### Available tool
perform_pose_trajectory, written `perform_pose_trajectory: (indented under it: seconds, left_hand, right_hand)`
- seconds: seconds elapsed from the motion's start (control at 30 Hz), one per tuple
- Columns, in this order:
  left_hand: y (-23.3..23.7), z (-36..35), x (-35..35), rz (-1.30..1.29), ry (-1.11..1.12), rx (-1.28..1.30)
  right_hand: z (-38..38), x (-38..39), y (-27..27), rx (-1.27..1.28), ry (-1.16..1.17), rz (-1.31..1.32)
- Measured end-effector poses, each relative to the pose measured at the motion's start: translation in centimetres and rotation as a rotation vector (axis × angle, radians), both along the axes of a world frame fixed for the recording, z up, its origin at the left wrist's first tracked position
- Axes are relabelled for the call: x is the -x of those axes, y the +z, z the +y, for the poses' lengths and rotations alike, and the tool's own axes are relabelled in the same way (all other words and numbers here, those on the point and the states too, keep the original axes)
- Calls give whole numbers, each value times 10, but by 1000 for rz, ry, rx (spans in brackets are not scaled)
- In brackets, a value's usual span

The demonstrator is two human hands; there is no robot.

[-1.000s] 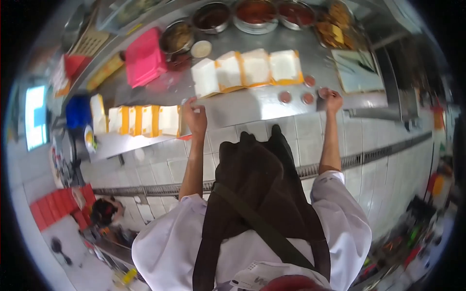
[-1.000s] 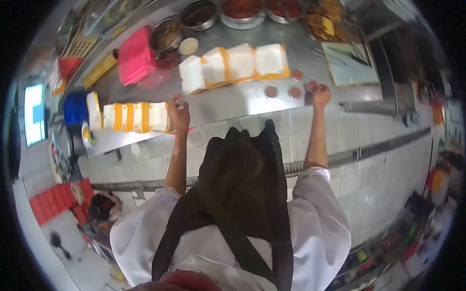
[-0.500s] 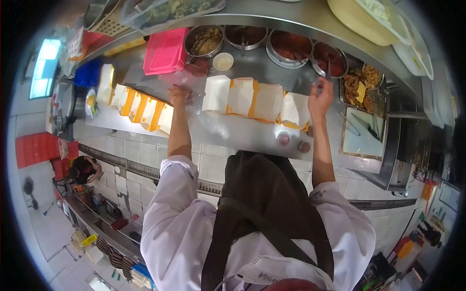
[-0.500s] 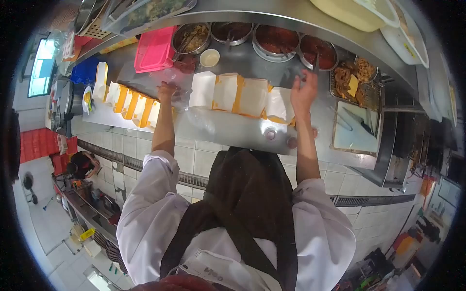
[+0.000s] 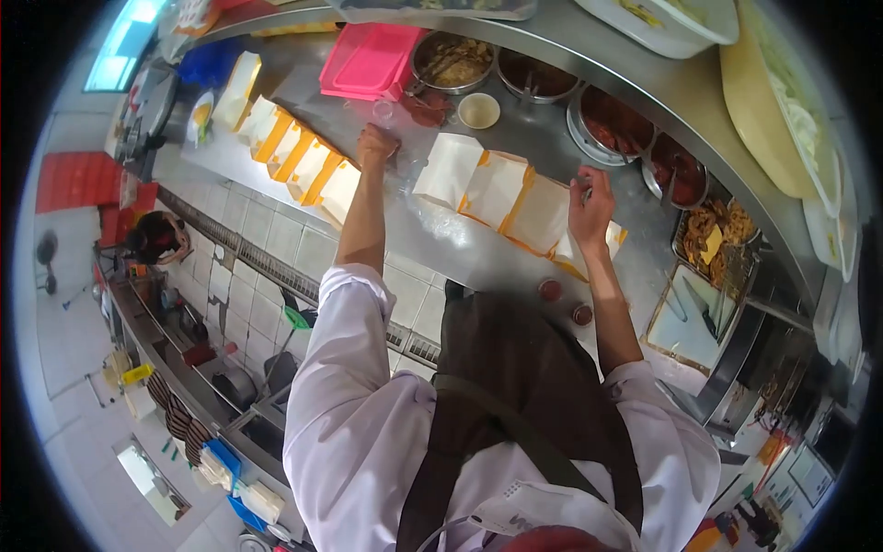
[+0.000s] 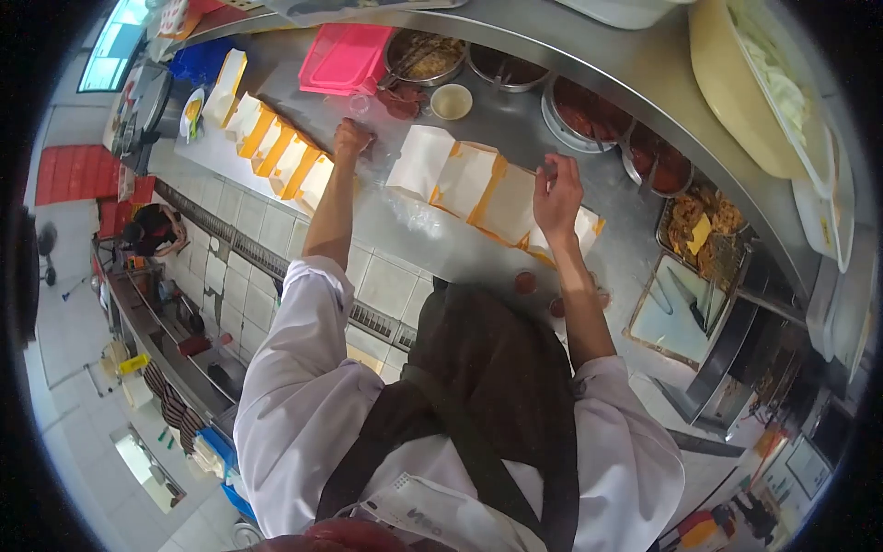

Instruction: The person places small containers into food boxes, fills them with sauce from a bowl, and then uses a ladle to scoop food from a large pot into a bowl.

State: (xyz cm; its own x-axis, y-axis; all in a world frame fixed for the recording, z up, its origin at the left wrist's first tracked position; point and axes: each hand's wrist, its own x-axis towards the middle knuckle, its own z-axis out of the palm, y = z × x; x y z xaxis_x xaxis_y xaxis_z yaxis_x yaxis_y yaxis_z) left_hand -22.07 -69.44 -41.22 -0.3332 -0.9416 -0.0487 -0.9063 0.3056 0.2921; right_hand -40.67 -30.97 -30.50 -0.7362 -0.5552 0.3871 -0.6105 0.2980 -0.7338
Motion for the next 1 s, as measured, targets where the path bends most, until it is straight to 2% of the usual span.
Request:
perform_pose_trajectory:
  seconds: [0.07,0.1,0.13,0.2,0.27,0.33,0.4,0.47,0.53,0.6,0.67,0.73,0.77,0.8,0.83,0.87,0.9,0.93,0.97,1.0]
  left_hand:
    - [5,-7,6,-18,-11,-240]
    - [-18,-17,7,19,62,-116]
    - [-16,-18,1,24,62,-122]
    - [-6,-16,-14,256,-16,6]
    - [19,13,-30,463,-101,133]
    - [65,67,-40,623,-291,331]
    - [98,122,-38,695,-425,291]
    - [134,174,-38,596,-655,320]
    - [139,203,-37,618,-702,296]
    - [134,227,-40,624,-738,261]
    - [130,237,-40,689,-648,235]
    - [124,246,-42,682,-655,229]
    - [122,251,-42,757,-583,162]
    - [120,253,-41,835,-503,108]
    - [113,253,-42,889,-515,90]
    - [103,247,-47,942,-511,94]
    - [100,243,-50,929,-586,269]
    - [81,241,-55,1327,-429,-207]
    - [99,245,-56,1124,-385,-141]
    - [110,242,-62,901,-460,134]
  right_hand:
    - [-5,-4,1,4,15,1]
    - [-4,-7,3,4,18,-2]
    - [-5,-8,2,-1,18,3]
    - [-7,-8,-2,86,18,-6]
    - [-12,-15,-11,239,135,-347]
    - [-19,-24,-23,315,343,-953]
    - [-29,-40,-16,204,488,-1204]
    - [-31,-65,14,169,583,-1363]
    - [-31,-88,27,-83,581,-1191]
    - [-27,-114,14,-113,603,-1062]
    - [-24,-130,0,-71,586,-1098]
    - [-23,-138,-11,-68,542,-934]
    - [-21,-139,-15,-37,478,-790]
    - [-20,-136,-18,-34,484,-784]
    - [-18,-132,-22,-29,502,-681]
    - [-21,-131,-25,-21,546,-570]
    - [-20,-131,-21,37,607,-516]
    - [-22,-133,-35,47,686,-536]
    - [-23,-136,-38,-29,663,-663]
    - [-25,-138,-22,-100,666,-722]
